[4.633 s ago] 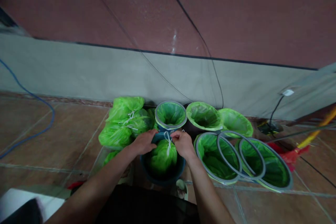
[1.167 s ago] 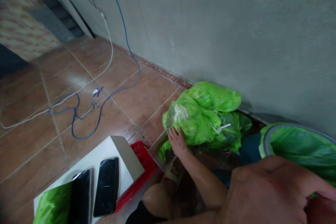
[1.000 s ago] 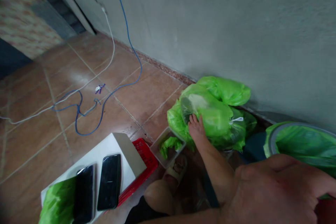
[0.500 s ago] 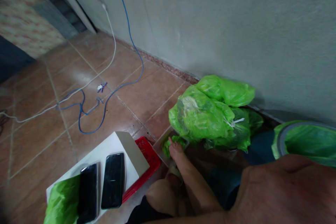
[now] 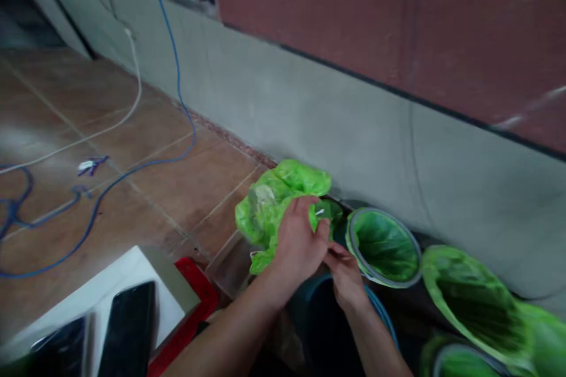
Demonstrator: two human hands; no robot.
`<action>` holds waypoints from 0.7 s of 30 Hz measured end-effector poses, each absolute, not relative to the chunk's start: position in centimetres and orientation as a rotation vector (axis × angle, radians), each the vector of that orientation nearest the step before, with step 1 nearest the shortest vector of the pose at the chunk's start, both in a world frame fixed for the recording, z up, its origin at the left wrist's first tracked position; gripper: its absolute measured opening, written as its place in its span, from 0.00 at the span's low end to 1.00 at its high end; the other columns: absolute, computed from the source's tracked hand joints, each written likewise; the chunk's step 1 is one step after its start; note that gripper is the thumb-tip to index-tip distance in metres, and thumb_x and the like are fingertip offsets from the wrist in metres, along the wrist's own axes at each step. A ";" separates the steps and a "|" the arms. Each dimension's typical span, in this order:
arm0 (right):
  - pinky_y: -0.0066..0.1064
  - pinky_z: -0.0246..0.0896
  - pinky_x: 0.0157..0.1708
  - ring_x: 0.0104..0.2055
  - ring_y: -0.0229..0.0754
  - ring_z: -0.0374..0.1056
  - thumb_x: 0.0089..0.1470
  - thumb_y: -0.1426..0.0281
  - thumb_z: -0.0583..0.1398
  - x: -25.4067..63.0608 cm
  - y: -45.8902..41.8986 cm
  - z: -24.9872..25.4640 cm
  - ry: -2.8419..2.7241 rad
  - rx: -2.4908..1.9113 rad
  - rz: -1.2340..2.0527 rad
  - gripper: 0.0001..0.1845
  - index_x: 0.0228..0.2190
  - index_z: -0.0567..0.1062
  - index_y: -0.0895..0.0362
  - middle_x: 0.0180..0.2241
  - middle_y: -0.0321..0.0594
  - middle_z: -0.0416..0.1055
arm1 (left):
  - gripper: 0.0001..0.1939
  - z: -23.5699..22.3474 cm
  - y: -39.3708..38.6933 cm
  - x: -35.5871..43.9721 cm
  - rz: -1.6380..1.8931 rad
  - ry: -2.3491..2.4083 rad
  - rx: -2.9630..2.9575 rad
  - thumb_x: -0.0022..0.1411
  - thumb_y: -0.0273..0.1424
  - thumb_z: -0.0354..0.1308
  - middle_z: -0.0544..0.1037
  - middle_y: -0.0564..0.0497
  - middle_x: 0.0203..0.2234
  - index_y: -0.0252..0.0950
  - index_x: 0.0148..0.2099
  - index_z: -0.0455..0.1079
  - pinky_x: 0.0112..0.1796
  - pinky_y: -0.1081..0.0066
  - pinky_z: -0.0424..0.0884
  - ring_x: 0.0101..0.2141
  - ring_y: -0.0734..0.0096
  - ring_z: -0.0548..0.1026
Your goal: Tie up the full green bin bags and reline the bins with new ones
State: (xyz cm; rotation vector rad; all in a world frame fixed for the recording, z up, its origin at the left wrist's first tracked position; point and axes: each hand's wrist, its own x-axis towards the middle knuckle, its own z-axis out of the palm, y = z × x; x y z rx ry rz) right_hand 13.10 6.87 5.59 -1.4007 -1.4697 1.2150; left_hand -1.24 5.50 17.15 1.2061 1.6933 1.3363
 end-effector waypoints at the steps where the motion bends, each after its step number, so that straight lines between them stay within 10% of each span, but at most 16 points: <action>1: 0.37 0.68 0.33 0.32 0.44 0.72 0.43 0.58 0.66 14.8 6.1 7.4 -1.351 -1.412 1.221 0.14 0.30 0.78 0.53 0.27 0.36 0.75 | 0.21 16.9 5.5 -1.2 1.357 1.661 1.213 0.56 0.28 0.57 0.72 0.40 0.49 0.35 0.53 0.67 0.55 0.54 0.60 0.52 0.52 0.68; 10: 0.34 0.67 0.35 0.34 0.41 0.73 0.44 0.65 0.67 22.4 0.5 13.1 -0.691 -1.116 1.310 0.12 0.34 0.75 0.47 0.34 0.31 0.77 | 0.23 16.0 3.9 4.5 1.078 0.863 0.752 0.53 0.45 0.63 0.79 0.44 0.37 0.36 0.46 0.71 0.42 0.61 0.72 0.37 0.60 0.77; 21: 0.32 0.65 0.30 0.29 0.41 0.70 0.40 0.62 0.67 27.2 -4.0 13.0 -0.992 -1.461 0.890 0.28 0.45 0.71 0.52 0.31 0.35 0.75 | 0.11 15.6 2.9 6.9 1.363 1.062 0.776 0.48 0.30 0.60 0.79 0.52 0.28 0.35 0.37 0.73 0.36 0.70 0.72 0.31 0.68 0.76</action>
